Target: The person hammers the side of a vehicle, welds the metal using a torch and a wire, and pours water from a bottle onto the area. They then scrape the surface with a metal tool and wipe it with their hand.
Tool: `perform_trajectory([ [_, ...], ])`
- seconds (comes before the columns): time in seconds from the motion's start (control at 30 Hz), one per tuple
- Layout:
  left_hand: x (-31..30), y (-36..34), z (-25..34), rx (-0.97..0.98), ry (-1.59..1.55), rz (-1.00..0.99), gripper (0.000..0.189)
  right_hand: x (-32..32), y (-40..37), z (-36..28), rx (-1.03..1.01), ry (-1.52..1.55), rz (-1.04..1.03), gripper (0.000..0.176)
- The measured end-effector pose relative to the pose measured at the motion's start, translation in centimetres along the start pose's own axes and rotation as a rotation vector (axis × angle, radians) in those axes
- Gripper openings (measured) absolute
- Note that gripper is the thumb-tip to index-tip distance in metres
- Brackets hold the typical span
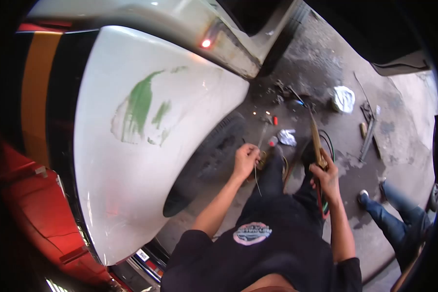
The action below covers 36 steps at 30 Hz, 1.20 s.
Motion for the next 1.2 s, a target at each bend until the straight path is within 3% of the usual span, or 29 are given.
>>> perform_trajectory([
  [0.07, 0.8, -1.8, -2.2, -0.145, -0.083, 0.019, 0.013, 0.6, -0.3, -2.7, -0.01, -0.176, -0.136, 0.074],
  [0.1, -13.4, -7.4, 0.1, -0.213, 0.045, 0.158, 0.018, 7.0, -6.2, -0.4, 0.098, -0.118, -0.368, 0.073],
  [0.17, -13.6, -8.7, -1.3, -0.292, 0.022, 0.247, 0.02, 5.1, -5.1, -3.5, 0.116, -0.234, -0.427, 0.073],
  [0.27, -11.3, -6.0, -0.2, -0.299, -0.023, 0.322, 0.016, 6.0, 1.2, -6.2, -0.034, -0.35, -0.652, 0.072],
  [0.33, -9.7, -6.7, -0.7, -0.343, -0.071, 0.401, 0.017, 7.9, 3.1, -7.8, -0.68, -0.433, -0.802, 0.075],
  [0.4, -5.2, -8.2, -1.8, -0.425, -0.337, 0.416, 0.019, 8.5, 4.5, -9.0, -0.646, -0.442, -0.918, 0.076],
  [0.5, 0.3, -10.4, -1.7, -0.425, -0.479, 0.345, 0.023, 9.8, 4.6, -10.2, -0.662, -0.482, -1.094, 0.077],
  [0.57, 2.8, -11.4, -0.3, -0.404, -0.534, 0.399, 0.027, 10.5, 3.3, -10.6, -0.716, -0.426, -1.226, 0.077],
  [0.63, 4.6, -12.5, 0.9, -0.465, -0.989, 0.479, 0.045, 11.4, 1.4, -11.7, -0.752, -0.43, -1.373, 0.079],
  [0.7, 4.3, -13.5, 2.0, -0.451, -0.914, 0.629, 0.056, 13.1, -0.3, -10.5, -0.761, -0.484, -1.524, 0.081],
  [0.8, 3.0, -14.6, 0.2, -0.506, -0.915, 0.705, 0.048, 15.4, -2.0, -9.1, -0.857, -0.402, -1.66, 0.081],
  [0.83, 2.4, -15.2, -0.4, -0.54, -0.894, 0.779, 0.046, 15.5, -1.6, -8.9, -0.857, -0.423, -1.635, 0.081],
  [0.9, 2.4, -15.3, 0.5, -0.467, -0.915, 0.753, 0.044, 15.8, -1.5, -8.9, -1.052, -0.553, -1.542, 0.077],
  [0.97, -0.1, -16.3, 1.8, -0.375, -0.858, 1.012, 0.045, 15.6, -1.3, -10.0, -1.12, -0.614, -1.509, 0.073],
  [1.1, -3.9, -17.7, 0.0, -0.276, -0.874, 1.1, 0.049, 13.8, 4.7, -12.1, -1.19, -0.467, -1.012, 0.067],
  [1.2, -7.1, -18.0, -2.8, -0.271, -0.915, 1.168, 0.048, 12.9, 9.8, -10.1, -1.116, -0.575, -0.926, 0.065],
])
Point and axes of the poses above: each hand's wrist, its own y-axis towards the middle knuckle, its own x-axis out of the palm, z = x × y, the point moved 9 cm from there along y, towards the middle knuckle, and after that the axes turned 14 degrees about z, right-handed, at the moved point
